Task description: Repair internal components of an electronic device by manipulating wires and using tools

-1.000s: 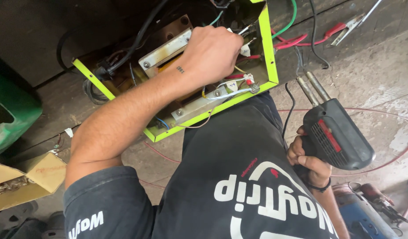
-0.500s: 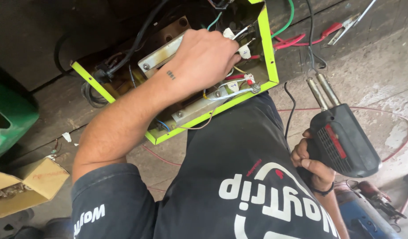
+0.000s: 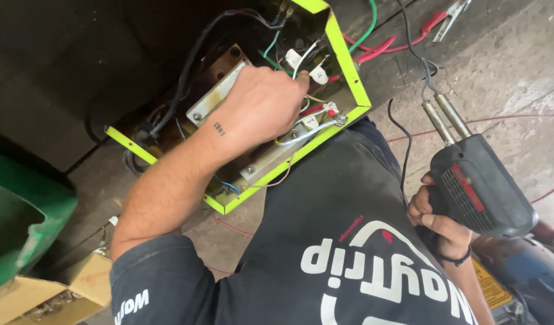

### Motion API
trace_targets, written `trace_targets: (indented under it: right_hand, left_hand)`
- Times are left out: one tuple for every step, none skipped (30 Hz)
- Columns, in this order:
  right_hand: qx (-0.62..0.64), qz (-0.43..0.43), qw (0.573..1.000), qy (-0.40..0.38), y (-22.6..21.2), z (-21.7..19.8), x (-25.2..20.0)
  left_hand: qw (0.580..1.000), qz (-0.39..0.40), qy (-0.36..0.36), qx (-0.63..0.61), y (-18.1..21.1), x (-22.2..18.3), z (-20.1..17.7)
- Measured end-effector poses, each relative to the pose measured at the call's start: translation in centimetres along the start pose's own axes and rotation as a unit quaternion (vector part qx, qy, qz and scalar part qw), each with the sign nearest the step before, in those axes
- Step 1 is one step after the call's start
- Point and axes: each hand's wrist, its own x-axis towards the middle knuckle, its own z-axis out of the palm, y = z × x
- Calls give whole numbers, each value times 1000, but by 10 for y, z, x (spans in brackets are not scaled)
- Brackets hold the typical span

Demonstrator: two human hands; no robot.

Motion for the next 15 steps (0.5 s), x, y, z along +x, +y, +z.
trace_targets:
  right_hand:
    - [-9,-1,1000,-3,2,0,-1]
    - [-19,1,1000,-7,2,-1,-1]
    - [-17,-1,1000,-5,2,-1,-1]
    - [-16,-2,1000,-6,2,-2,-1]
    - [-15,-3,1000,-7,1,-2,0]
    - [-13,-2,1000,-7,0,-6,1]
    - [-17,3,1000,-8,-2,-11,1]
    - [-18,6,1000,-12,-3,-15,5]
    - [-14,5,1000,-14,-8,-18,13]
    - [-72,7,997,-13,-13,-21,18]
    - [-129,8,992,-11,-18,-24,24]
    - [-126,11,992,-12,-26,-27,32]
    - [-229,-2,973,-32,-34,-31,40]
    - [-332,-14,941,-60,-45,-37,53]
    - [-331,-11,941,-69,-53,-57,73]
  left_hand:
    - [1000,-2,21,-12,1,-3,-4]
    - [999,-5,41,-25,2,-5,-7]
    - [999,-3,41,-23,2,-8,-12]
    - [999,-15,25,-40,2,-10,-18]
    - [998,-27,9,-57,2,-12,-23]
    - [998,-27,7,-56,2,-12,-21]
    - [998,-25,4,-53,2,-10,-19]
    - [999,-23,2,-47,1,-8,-20]
    - [999,-24,1,-43,1,-9,-19]
    - [998,-24,-6,-56,2,-7,-19]
    - [997,-24,-13,-70,2,-5,-18]
    - [997,-26,-17,-69,2,-5,-19]
    - [997,-27,-18,-73,1,-4,-21]
    - [996,-35,-17,-78,3,-4,-22]
    - [996,-45,-18,-79,6,-11,-28]
